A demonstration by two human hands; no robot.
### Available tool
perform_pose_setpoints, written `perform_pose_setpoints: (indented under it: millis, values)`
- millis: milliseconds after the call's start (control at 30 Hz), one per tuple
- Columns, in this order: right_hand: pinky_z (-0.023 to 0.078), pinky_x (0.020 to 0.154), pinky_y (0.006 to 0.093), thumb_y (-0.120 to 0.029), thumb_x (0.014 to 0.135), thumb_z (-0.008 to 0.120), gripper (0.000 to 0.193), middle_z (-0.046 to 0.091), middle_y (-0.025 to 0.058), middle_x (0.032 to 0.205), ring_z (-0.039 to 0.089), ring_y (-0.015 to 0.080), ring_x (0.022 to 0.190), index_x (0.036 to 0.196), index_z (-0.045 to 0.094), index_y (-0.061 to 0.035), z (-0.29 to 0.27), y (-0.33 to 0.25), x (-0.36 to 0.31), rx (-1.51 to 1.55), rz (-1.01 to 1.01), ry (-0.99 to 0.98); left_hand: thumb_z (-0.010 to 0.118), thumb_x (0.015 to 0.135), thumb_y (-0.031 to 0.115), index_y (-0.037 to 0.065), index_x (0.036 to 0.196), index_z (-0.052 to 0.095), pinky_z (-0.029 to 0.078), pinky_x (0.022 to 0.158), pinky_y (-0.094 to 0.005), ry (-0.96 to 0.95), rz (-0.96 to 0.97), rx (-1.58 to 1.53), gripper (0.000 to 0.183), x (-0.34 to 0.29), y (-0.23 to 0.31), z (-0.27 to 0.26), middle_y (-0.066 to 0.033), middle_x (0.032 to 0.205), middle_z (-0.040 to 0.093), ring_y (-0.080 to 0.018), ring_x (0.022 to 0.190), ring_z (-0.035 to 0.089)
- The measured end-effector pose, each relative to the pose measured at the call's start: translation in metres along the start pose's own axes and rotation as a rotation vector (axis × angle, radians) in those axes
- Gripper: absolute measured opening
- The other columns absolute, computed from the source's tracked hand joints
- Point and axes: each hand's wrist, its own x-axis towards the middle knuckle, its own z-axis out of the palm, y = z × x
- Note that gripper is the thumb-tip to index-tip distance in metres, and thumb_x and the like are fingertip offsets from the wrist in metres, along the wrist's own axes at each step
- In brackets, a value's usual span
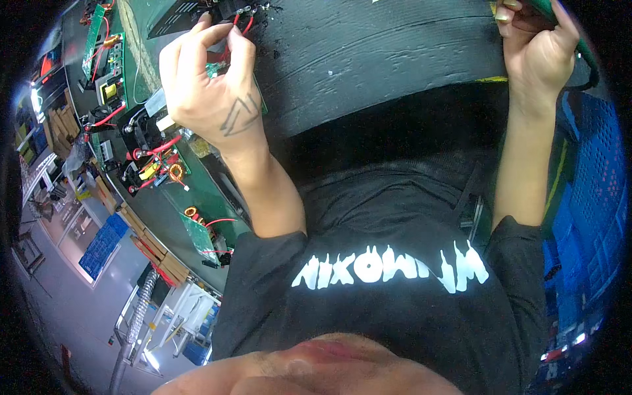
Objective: Soldering wires and components onto green printed circuit boards at an assembly workbench.
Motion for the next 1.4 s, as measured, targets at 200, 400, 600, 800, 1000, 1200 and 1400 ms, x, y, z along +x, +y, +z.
perform_pose_setpoints:
  millis: [200,400,600,800,1000,1200,1400]
  values:
    - [0.044,0.062,0.0252,-0.031,0.091,0.041,0.048,0.06,0.013,0.079,0.054,0.0177,0.066,0.11,0.062,0.0075,0.019,-0.015,-0.011,-0.097,-0.021,0.018,0.071,0.069,0.003,0.003,0.078,0.069,0.051,0.068,-0.0287,0.11,0.063,0.048,0.01,0.004,0.012,0.0,-0.0115,0.086,0.066,-0.0191,0.075,0.064]
    - [0.043,0.057,0.0263,-0.038,0.093,0.034,0.053,0.058,0.0118,0.076,0.052,0.0186,0.061,0.113,0.059,0.0047,0.067,-0.001,-0.028,-0.237,-0.162,-0.024,0.068,0.067,-0.007,0.0,0.08,0.063,0.051,0.062,-0.0307,0.051,0.115,0.148,0.016,0.009,0.019,0.002,-0.0185,0.086,0.064,-0.0268,0.072,0.062]
    - [0.042,0.056,0.0254,-0.04,0.093,0.033,0.054,0.057,0.0108,0.076,0.052,0.018,0.062,0.112,0.06,0.0021,0.076,0.003,-0.033,-0.254,-0.094,0.062,0.068,0.065,-0.007,-0.001,0.08,0.062,0.05,0.062,-0.0306,0.559,0.108,-0.904,0.017,0.009,0.004,0.036,-0.0181,0.083,0.064,-0.0273,0.071,0.061]
    - [0.041,0.057,0.0251,-0.041,0.092,0.035,0.054,0.056,0.0107,0.075,0.051,0.0187,0.061,0.111,0.06,0.0023,0.071,0.006,-0.035,-0.18,-0.054,0.134,0.068,0.065,-0.007,-0.002,0.08,0.062,0.05,0.065,-0.0325,0.534,0.109,-0.848,0.017,0.009,0.003,0.036,-0.0185,0.083,0.064,-0.0282,0.074,0.061]
    - [0.041,0.056,0.0255,-0.04,0.091,0.036,0.053,0.055,0.0108,0.074,0.049,0.018,0.062,0.111,0.06,0.0026,0.071,0.008,-0.033,-0.265,-0.073,0.111,0.067,0.065,-0.008,-0.002,0.08,0.062,0.05,0.071,-0.0331,0.581,0.116,-0.886,0.017,0.009,0.003,0.038,-0.0162,0.079,0.062,-0.0283,0.074,0.061]
    - [0.04,0.055,0.024,-0.041,0.091,0.036,0.054,0.055,0.0104,0.074,0.049,0.0175,0.061,0.112,0.06,0.0027,0.05,0.001,-0.026,-0.223,0.066,0.142,0.067,0.065,-0.009,-0.002,0.079,0.061,0.051,0.074,-0.0341,0.56,0.086,-0.942,0.017,0.012,0.007,0.039,-0.0134,0.073,0.058,-0.0278,0.072,0.06]
    - [0.039,0.053,0.0234,-0.04,0.091,0.035,0.054,0.054,0.0102,0.073,0.049,0.0174,0.06,0.111,0.059,0.0034,0.073,0.01,-0.033,-0.219,-0.052,0.136,0.066,0.065,-0.009,-0.002,0.078,0.06,0.051,0.076,-0.0355,0.574,0.094,-0.926,0.016,0.009,0.006,0.037,-0.0133,0.073,0.057,-0.0284,0.071,0.06]
